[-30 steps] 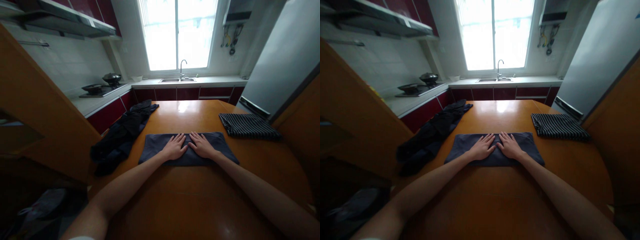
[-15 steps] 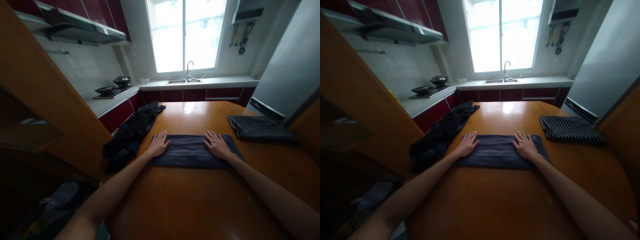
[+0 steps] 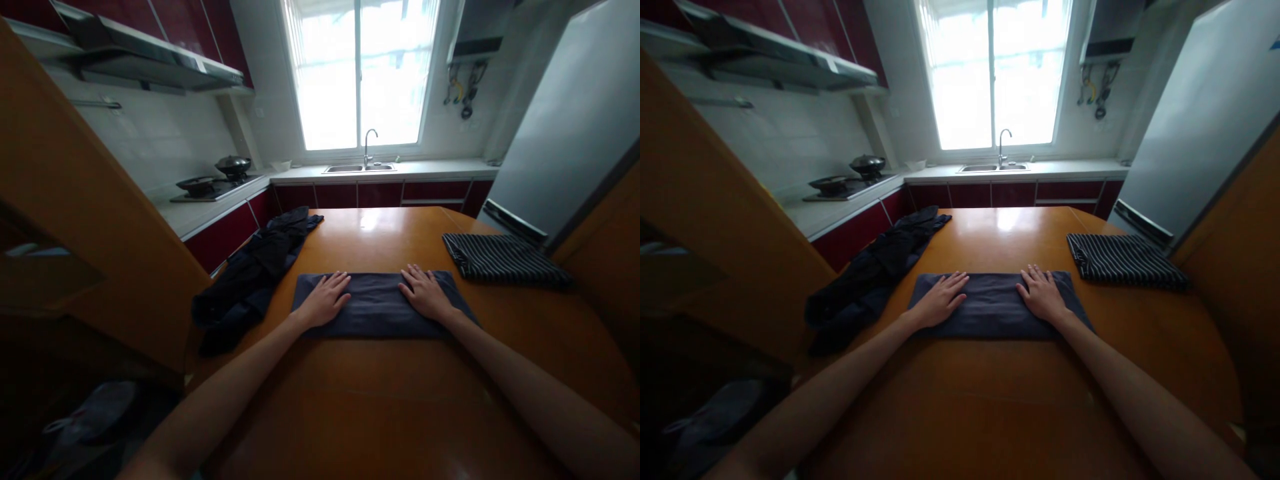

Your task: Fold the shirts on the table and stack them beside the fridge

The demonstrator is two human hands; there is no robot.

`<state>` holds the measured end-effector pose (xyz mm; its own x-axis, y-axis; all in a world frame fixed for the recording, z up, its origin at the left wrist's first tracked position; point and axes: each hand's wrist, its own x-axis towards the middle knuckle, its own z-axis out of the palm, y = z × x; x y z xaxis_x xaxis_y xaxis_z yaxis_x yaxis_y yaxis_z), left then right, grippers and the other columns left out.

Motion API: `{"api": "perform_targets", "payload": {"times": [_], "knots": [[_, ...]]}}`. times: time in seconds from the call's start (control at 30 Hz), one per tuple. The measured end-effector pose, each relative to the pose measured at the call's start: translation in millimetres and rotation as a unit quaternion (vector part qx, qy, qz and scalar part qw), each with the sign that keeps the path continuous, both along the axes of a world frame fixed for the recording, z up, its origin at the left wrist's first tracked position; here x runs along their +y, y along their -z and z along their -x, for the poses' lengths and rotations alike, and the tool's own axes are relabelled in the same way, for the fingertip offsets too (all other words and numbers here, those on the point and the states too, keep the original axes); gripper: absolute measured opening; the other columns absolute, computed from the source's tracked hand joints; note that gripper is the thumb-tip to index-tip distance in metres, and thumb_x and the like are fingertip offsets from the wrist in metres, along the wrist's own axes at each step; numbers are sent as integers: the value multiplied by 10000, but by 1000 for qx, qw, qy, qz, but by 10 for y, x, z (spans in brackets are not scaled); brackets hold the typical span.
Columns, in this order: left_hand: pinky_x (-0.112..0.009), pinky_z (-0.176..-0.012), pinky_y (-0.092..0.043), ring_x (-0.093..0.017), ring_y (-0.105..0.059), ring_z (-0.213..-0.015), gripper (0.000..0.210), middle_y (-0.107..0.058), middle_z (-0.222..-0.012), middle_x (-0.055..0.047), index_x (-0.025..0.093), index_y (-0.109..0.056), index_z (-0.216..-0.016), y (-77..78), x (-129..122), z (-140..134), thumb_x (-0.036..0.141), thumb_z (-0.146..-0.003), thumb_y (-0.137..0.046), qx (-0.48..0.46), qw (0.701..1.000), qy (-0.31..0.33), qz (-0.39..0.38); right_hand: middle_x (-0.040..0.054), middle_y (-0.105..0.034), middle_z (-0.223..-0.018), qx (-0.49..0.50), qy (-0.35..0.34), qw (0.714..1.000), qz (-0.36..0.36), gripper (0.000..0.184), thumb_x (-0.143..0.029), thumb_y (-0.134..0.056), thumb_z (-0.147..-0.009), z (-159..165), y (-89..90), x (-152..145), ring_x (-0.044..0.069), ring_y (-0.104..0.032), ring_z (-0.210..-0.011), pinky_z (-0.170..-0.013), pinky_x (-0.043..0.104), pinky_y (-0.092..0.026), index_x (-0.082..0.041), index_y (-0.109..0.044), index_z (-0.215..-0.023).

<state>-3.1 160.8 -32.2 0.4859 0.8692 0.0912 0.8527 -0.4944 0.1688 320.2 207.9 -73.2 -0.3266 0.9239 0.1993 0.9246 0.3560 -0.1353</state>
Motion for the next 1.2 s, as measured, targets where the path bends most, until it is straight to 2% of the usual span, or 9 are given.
{"api": "perform_targets", "payload": {"times": [0.1, 0.23, 0.4, 0.53, 0.63, 0.73, 0.83, 1.0, 1.2], "knots": [[-489, -1238, -138, -224, -158, -1550, 595, -259, -1659, -74, 236, -317, -1581, 56, 40, 19, 511, -1058, -247, 21, 999, 3, 25, 162, -416, -1579, 12, 6, 1000, -4, 558, -453, -340, -1033, -26, -13, 26, 300, -288, -1503, -1209, 575, -172, -144, -505, -1467], [-542, -1223, -145, -283, -215, -1533, 600, -303, -1644, -98, 215, -343, -1569, 71, 206, 265, 500, -1044, -282, 39, 997, -68, 11, 154, -498, -1522, 27, 5, 1000, 6, 486, -407, -387, -1028, -158, -65, 103, 299, -382, -1453, -1196, 594, -190, -166, -552, -1416], [-379, -1132, -357, -272, -528, -1301, 511, -575, -1404, -136, 185, -603, -1349, -59, 490, 639, 493, -976, -438, 9, 995, -96, 10, 146, -659, -1297, 48, -46, 998, 21, 391, -396, -540, -959, -488, -202, 332, 276, -607, -1194, -1088, 445, -404, -163, -677, -1240], [-308, -865, -497, -250, -641, -1006, 533, -694, -1113, -102, 176, -678, -1099, -258, 796, 803, 634, -866, -540, -9, 984, -87, 153, 115, -706, -1096, 58, -90, 990, 87, 294, -350, -650, -866, -677, -351, 572, 238, -664, -1011, -916, 324, -502, -163, -737, -1076], [-262, -690, -467, -218, -633, -838, 606, -709, -909, -52, 178, -677, -917, -405, 990, 814, 754, -744, -601, 2, 963, -68, 262, 87, -720, -1037, 40, -101, 986, 129, 242, -345, -687, -819, -709, -457, 686, 234, -671, -966, -849, 304, -511, -186, -750, -990], [-254, -623, -425, -197, -604, -750, 619, -682, -758, -16, 182, -659, -756, -518, 1093, 762, 788, -633, -676, 38, 940, -61, 334, 78, -736, -1007, 23, -106, 976, 187, 264, -360, -718, -779, -710, -572, 751, 228, -680, -916, -774, 279, -509, -182, -750, -971], [-253, -622, -436, -198, -612, -751, 589, -698, -753, -1, 186, -679, -774, -591, 1137, 702, 740, -582, -744, 43, 919, -60, 386, 82, -745, -990, 14, -85, 959, 270, 355, -412, -749, -734, -715, -707, 809, 220, -684, -854, -687, 265, -498, -164, -750, -988], [-262, -638, -473, -215, -645, -782, 539, -723, -836, -5, 194, -694, -860, -642, 1209, 680, 642, -579, -799, 33, 915, -47, 399, 58, -734, -870, -11, -80, 925, 371, 395, -492, -756, -687, -697, -874, 896, 212, -666, -763, -610, 268, -464, -159, -758, -901], [-273, -726, -507, -231, -668, -866, 524, -749, -924, -18, 193, -719, -950, -605, 1288, 814, 531, -572, -854, -4, 902, -43, 429, 39, -739, -857, -17, -94, 922, 376, 335, -448, -775, -647, -699, -897, 946, 213, -674, -787, -658, 275, -477, -177, -750, -843]]}}
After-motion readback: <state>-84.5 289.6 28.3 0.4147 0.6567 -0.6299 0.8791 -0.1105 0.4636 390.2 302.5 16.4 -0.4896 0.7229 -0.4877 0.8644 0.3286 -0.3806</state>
